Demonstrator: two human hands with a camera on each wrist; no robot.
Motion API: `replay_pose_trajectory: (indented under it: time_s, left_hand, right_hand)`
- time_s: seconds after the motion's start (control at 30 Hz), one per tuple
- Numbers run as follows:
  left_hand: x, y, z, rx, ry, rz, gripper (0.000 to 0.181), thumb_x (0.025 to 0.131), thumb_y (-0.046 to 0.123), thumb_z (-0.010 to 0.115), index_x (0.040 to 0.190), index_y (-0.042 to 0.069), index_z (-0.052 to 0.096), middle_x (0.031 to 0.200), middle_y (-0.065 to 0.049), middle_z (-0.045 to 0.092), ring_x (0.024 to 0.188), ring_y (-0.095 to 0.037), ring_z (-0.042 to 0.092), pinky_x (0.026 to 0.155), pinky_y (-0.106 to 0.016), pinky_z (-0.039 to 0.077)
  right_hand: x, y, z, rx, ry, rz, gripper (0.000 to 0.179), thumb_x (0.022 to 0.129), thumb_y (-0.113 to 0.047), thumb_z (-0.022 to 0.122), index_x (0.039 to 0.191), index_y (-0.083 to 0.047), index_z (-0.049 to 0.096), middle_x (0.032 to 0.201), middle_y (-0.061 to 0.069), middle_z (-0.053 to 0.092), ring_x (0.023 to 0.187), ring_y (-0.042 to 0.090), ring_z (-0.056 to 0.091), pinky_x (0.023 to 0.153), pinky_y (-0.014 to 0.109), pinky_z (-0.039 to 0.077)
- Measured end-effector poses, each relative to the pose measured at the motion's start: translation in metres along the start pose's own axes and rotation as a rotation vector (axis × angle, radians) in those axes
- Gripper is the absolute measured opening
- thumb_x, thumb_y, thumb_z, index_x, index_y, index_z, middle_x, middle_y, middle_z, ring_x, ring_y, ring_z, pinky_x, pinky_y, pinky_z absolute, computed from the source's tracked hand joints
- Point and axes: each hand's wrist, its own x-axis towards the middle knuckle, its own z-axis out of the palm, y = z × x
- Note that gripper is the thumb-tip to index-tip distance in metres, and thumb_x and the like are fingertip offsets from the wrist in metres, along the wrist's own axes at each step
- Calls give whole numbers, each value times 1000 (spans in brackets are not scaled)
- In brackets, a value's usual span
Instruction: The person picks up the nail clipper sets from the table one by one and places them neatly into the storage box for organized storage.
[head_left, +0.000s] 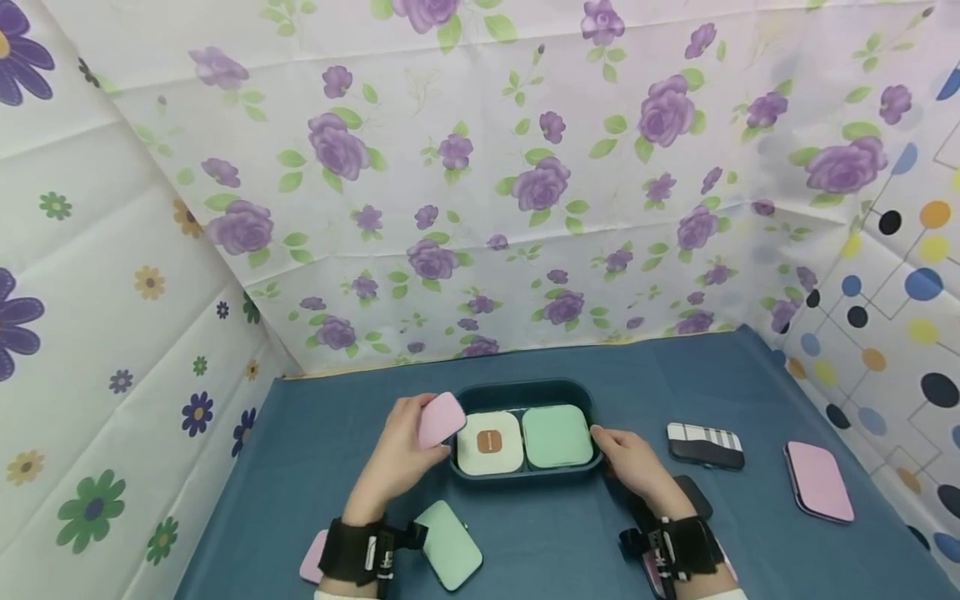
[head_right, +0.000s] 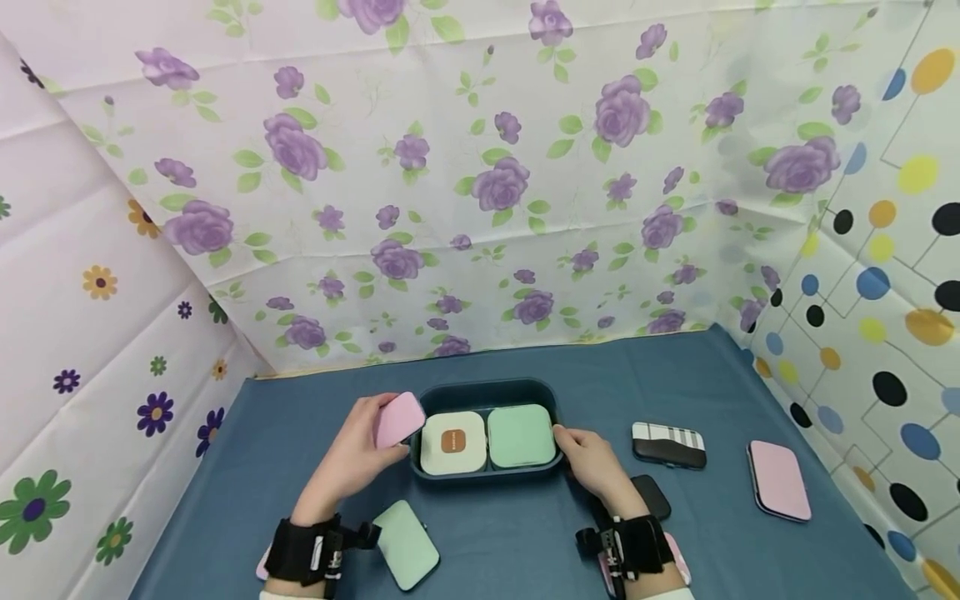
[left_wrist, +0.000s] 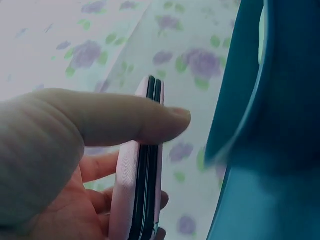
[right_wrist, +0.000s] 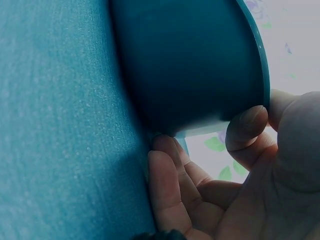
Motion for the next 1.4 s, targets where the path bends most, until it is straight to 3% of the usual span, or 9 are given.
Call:
replay_pose_trajectory:
  time_s: [0.27,0.57,0.87,1.07,1.4]
  left_hand:
    - [13,37,29,34,-78,86,74,93,12,84,158,4,49,144,-19,54,132,-40,49,102,-68,34]
    - [23,68,60,93,-125,147,71,99,10,79,161,2,45,150,-24,51,139,-45,44,106,-68,35]
    - [36,76,84,183,-188,183,69,96,13,81,158,6,51,141,-16,58,125,-34,51,97,-56,42]
    - [44,78,94,219,-221,165,71,96,18,83,159,8,51,142,-13,59,127,-31,52,98,-52,45]
    - [51,81,107,200,-283,143,69,98,18,82,160,12,51,148,-11,57,136,-31,51,106,-54,45]
  right_hand:
    - [1,-1,0,-2,-1,5,62,109,-63,49,76,-10,51,69,4,49,64,22,49,63,34,37]
    - [-1,1,0,11,-9,-8,60,110,-60,49,77,-10,51,70,4,49,66,23,50,65,35,41]
    - [1,0,2,-8,10,7,60,110,-59,50,78,-9,53,73,6,51,70,24,54,66,35,42]
    - [2,0,3,-6,19,9,58,112,-56,50,78,-9,53,74,5,50,72,24,54,68,36,45]
    - [1,-2,3,-2,24,15,57,112,-56,50,78,-9,54,68,3,47,67,21,49,70,36,50]
